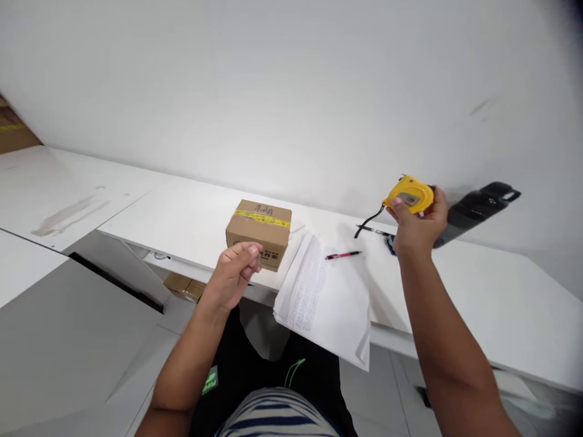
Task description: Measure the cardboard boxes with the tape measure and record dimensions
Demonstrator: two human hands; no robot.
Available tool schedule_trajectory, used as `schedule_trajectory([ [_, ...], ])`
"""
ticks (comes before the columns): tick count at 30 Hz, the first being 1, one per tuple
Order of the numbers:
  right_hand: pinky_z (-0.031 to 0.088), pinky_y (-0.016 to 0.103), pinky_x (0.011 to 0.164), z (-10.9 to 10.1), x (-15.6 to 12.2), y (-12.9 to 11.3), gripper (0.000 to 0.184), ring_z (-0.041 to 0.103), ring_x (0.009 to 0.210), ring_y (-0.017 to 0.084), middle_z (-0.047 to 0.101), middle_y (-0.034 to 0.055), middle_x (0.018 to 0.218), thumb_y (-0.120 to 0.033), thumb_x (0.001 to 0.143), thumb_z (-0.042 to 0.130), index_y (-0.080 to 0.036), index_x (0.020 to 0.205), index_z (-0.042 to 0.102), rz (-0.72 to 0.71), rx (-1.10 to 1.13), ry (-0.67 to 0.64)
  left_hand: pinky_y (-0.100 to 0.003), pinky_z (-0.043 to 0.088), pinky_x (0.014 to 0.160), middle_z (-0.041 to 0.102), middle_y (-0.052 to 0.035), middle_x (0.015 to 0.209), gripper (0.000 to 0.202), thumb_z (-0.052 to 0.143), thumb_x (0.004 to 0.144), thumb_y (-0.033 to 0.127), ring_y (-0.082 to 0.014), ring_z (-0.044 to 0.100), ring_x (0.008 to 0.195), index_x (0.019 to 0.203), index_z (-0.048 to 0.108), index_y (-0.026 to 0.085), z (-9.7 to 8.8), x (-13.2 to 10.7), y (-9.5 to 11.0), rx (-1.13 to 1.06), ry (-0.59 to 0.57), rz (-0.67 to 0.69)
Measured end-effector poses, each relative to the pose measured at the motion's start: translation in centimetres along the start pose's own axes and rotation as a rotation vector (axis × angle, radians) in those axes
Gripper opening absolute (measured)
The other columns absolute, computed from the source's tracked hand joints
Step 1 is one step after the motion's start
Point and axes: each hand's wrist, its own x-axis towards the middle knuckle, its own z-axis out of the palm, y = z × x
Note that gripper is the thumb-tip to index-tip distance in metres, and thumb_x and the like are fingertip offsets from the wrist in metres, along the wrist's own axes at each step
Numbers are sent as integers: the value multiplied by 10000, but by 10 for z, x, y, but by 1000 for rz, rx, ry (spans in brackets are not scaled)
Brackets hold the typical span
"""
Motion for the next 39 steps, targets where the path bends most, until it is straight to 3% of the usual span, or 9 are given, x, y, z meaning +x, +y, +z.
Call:
schedule_trajectory([
  [5, 587, 434, 824, 41, -30, -17, 707, 640, 1039, 221, 579, 53, 1237, -366, 611, 810, -274, 1266, 560, -21, -6, -290, -201, 426, 570, 479, 32, 650, 185, 753, 775, 306, -33, 338, 512, 876, 732, 153, 1, -14, -2, -232, -170, -189],
  [12, 570, 387, 790, 90, -68, -34, 822, 653, 881, 183, 604, 1, 997, -384, 646, 791, -271, 1363, 405, -81, -41, -499, -209, 400, 564, 546, 5, 736, 290, 790, 722, 374, -43, 386, 553, 915, 744, 163, 5, -15, -6, -127, -147, -199],
  [14, 545, 385, 806, 103, -76, -40, 734, 640, 866, 182, 625, 8, 980, -404, 680, 769, -256, 1321, 443, -120, -83, -589, -230, 387, 576, 561, 4, 712, 291, 798, 699, 412, -60, 398, 561, 849, 740, 170, -1, -9, -12, 13, -68, -95],
  [19, 514, 390, 752, 138, -98, -52, 758, 607, 852, 212, 651, 47, 1010, -446, 718, 733, -244, 1380, 425, -175, -161, -809, -267, 362, 641, 535, 9, 667, 269, 749, 746, 410, -118, 454, 636, 627, 646, 192, -31, 2, -34, 743, 260, 462],
  [22, 506, 416, 771, 159, -109, -50, 823, 604, 869, 231, 650, 62, 1039, -465, 727, 720, -249, 1440, 370, -173, -202, -897, -271, 342, 615, 477, 13, 604, 389, 620, 864, 408, -124, 449, 596, 548, 547, 192, -45, 3, -45, 1064, 270, 517],
  [28, 500, 426, 866, 190, -115, -37, 733, 602, 989, 238, 628, 86, 1186, -456, 771, 679, -242, 1413, 398, -177, -163, -1083, -284, 434, 816, 655, -61, 965, 210, 513, 928, 309, -167, 588, 868, 984, 691, 213, -51, 20, -27, 1119, 283, 728],
  [34, 454, 466, 977, 192, -122, -45, 552, 532, 1189, 279, 511, 102, 1389, -414, 874, 540, -243, 1388, 436, -380, -269, -1169, -286, 431, 648, 620, -4, 645, 392, 538, 881, 529, -157, 553, 624, 708, 680, 207, -67, 50, 8, 1120, 495, 452],
  [36, 460, 481, 961, 193, -126, -47, 598, 523, 1197, 299, 487, 117, 1393, -430, 877, 535, -251, 1428, 384, -420, -340, -1183, -304, 453, 720, 672, -35, 767, 404, 463, 924, 505, -178, 594, 725, 798, 706, 209, -71, 64, 14, 1160, 464, 476],
  [39, 471, 467, 941, 198, -131, -46, 633, 526, 1177, 296, 481, 121, 1360, -419, 869, 554, -254, 1444, 348, -452, -388, -1190, -330, 467, 895, 643, -86, 1231, 380, 467, 928, 440, -213, 604, 1037, 1169, 665, 224, -76, 91, 19, 1002, 318, 470],
])
